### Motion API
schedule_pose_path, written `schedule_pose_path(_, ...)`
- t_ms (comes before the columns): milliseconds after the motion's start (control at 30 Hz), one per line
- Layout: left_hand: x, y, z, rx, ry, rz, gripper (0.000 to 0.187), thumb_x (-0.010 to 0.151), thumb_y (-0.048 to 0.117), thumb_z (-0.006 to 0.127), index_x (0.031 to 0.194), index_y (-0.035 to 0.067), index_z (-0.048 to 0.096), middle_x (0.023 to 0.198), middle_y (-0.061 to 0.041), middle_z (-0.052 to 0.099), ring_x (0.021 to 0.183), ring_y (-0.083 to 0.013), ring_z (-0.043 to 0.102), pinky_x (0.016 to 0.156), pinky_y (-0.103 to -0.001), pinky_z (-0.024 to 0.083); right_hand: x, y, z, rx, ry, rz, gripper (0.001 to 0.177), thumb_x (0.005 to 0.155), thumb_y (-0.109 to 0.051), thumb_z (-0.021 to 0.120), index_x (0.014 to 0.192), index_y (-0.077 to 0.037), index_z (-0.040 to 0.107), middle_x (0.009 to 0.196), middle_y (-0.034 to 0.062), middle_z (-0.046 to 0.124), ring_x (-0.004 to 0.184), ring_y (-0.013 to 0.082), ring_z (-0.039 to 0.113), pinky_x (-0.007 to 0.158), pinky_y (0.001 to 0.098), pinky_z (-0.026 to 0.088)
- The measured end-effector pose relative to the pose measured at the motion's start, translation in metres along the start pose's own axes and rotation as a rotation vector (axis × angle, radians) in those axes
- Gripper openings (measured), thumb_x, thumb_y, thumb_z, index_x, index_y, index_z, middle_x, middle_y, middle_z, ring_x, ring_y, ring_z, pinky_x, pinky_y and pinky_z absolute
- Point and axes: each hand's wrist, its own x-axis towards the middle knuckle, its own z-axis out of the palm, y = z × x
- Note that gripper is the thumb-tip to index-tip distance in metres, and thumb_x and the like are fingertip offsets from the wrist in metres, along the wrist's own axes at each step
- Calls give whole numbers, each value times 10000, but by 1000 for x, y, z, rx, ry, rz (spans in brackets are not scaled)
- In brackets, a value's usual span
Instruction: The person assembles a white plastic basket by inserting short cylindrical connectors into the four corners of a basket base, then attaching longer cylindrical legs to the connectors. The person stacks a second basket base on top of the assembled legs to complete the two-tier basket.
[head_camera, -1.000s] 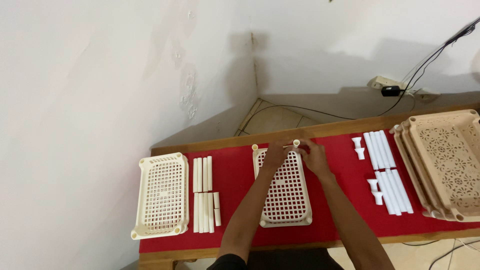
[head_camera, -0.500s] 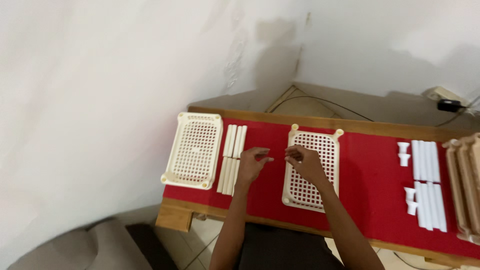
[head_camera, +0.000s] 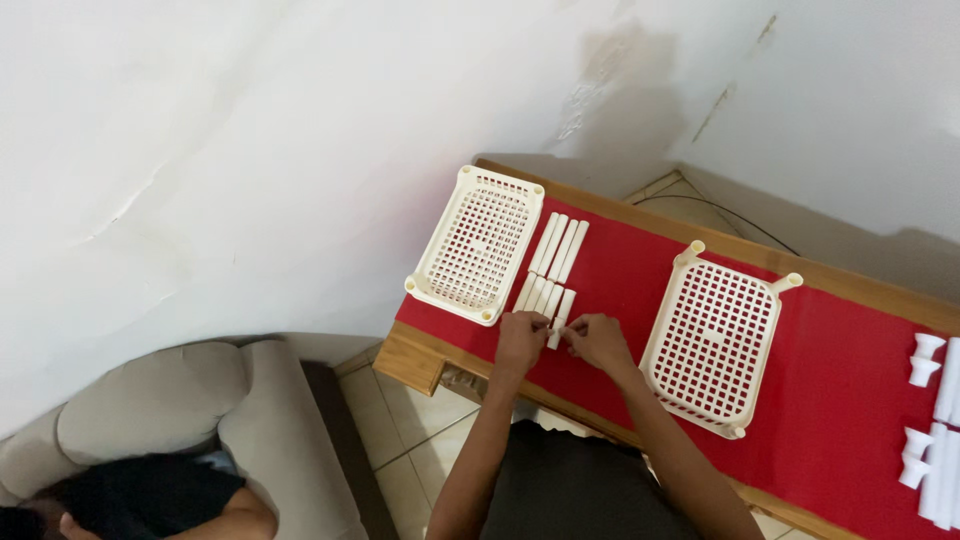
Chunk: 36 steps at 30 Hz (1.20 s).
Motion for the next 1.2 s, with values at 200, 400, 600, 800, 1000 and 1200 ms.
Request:
schedule_pose_path(200, 0, 10, 7, 153, -9, 147, 103, 884, 12, 745, 963, -25, 798, 871, -281, 724, 821, -419, 712, 748, -466, 568, 0, -5, 15, 4, 98, 14, 337, 968, -333, 705, 1001, -9, 793, 811, 133, 802, 684, 191, 774, 698, 329, 631)
schedule_pose_path(400, -5, 22, 8, 7, -22, -32, 204, 813, 5, 759, 1010, -48, 759, 867, -234, 749, 815, -335, 767, 722, -405, 611, -3, 2, 13, -7, 110, 10, 390, 957, -382, 738, 1008, 0, 799, 836, 131, 794, 730, 195, 761, 721, 329, 607)
schedule_pose_path(600, -11, 45, 2, -121, -87, -137, 404, 743, -40, 804, 1140, -30, 732, 934, -181, 781, 818, -242, 780, 708, -323, 637, -25, 12, -5, 317, -14, 11, 377, 913, -285, 728, 1171, -10, 726, 1015, 132, 814, 857, 191, 792, 808, 329, 652)
schedule_pose_path(800, -6, 83, 22, -422, -201, 53, 316, 801, -32, 764, 1117, -23, 769, 996, -171, 800, 873, -219, 793, 775, -314, 666, -66, 24, -52, 315, 272, -205, 400, 865, -179, 784, 1225, -23, 708, 1076, 111, 789, 987, 196, 768, 892, 343, 621)
schedule_pose_path(1000, -13, 130, 98, -412, -488, 230, 262, 836, 27, 796, 1097, 12, 774, 981, -149, 788, 869, -210, 781, 771, -310, 646, -135, 82, -103, 468, 460, -79, 402, 841, -81, 791, 1234, -55, 714, 1098, 104, 798, 994, 191, 777, 858, 345, 643)
schedule_pose_path(1200, -48, 164, 174, -390, -764, 506, 226, 868, 4, 756, 1094, -2, 757, 940, -161, 775, 757, -200, 751, 722, -309, 613, -205, 140, -118, 428, 808, -61, 331, 789, -85, 839, 1111, -44, 774, 1030, 102, 817, 975, 196, 790, 887, 329, 638)
